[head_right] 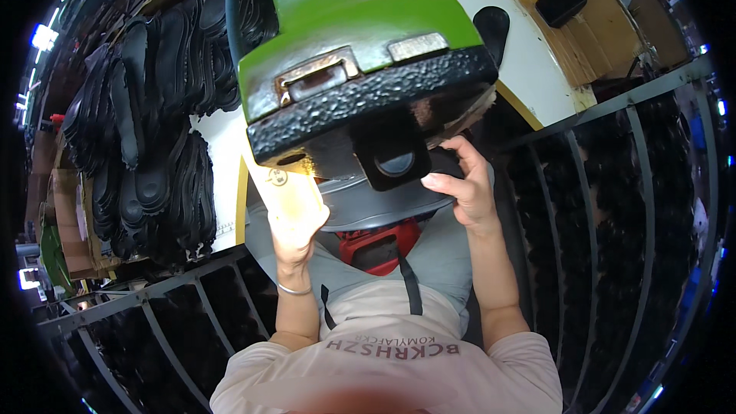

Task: Placing shoe soles into an industrial machine for processing and stacking them in a bin.

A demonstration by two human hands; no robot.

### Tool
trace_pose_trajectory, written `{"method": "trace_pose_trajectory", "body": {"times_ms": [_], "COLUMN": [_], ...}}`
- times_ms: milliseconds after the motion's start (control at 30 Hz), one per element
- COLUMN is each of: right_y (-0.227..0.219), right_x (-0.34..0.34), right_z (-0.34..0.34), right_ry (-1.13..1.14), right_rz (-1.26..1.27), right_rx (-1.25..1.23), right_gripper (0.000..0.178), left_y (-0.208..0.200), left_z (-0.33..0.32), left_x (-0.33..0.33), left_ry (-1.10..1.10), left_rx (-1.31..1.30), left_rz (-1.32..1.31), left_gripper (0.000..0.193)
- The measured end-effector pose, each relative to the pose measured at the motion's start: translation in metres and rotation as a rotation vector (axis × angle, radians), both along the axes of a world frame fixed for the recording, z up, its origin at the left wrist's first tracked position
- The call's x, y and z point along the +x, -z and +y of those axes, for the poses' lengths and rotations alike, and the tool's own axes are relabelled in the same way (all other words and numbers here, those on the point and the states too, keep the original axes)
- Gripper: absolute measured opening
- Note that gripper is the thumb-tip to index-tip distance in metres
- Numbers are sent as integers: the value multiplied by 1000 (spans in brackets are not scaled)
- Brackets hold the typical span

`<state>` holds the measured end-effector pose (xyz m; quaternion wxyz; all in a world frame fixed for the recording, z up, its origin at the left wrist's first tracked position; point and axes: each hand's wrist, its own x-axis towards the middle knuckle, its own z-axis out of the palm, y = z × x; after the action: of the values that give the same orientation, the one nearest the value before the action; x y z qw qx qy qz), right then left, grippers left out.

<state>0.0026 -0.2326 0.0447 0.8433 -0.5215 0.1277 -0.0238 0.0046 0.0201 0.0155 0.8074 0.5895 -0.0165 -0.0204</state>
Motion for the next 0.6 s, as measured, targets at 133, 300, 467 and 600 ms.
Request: {"method": "trace_pose_trajectory", "body": {"times_ms": [133, 300, 467, 600], "right_y": [-2, -8, 16, 40], "right_x": [9, 26, 12, -69], "right_z": [21, 40, 55, 59], "right_ry": [-131, -255, -82, -292], "right_rz": [-44, -149, -233, 46], "right_rx": [-95, -245, -431, -158], "right_gripper": [44, 40, 42, 51], "left_y": [16, 27, 9, 15], "left_z": [25, 26, -36, -58], "left_x": [-22, -35, 9, 9], "left_ry": [5, 319, 258, 81], "left_rx": [-8, 122, 222, 280], "left_rz": [63, 111, -55, -110], "left_gripper": [26, 24, 26, 21]}}
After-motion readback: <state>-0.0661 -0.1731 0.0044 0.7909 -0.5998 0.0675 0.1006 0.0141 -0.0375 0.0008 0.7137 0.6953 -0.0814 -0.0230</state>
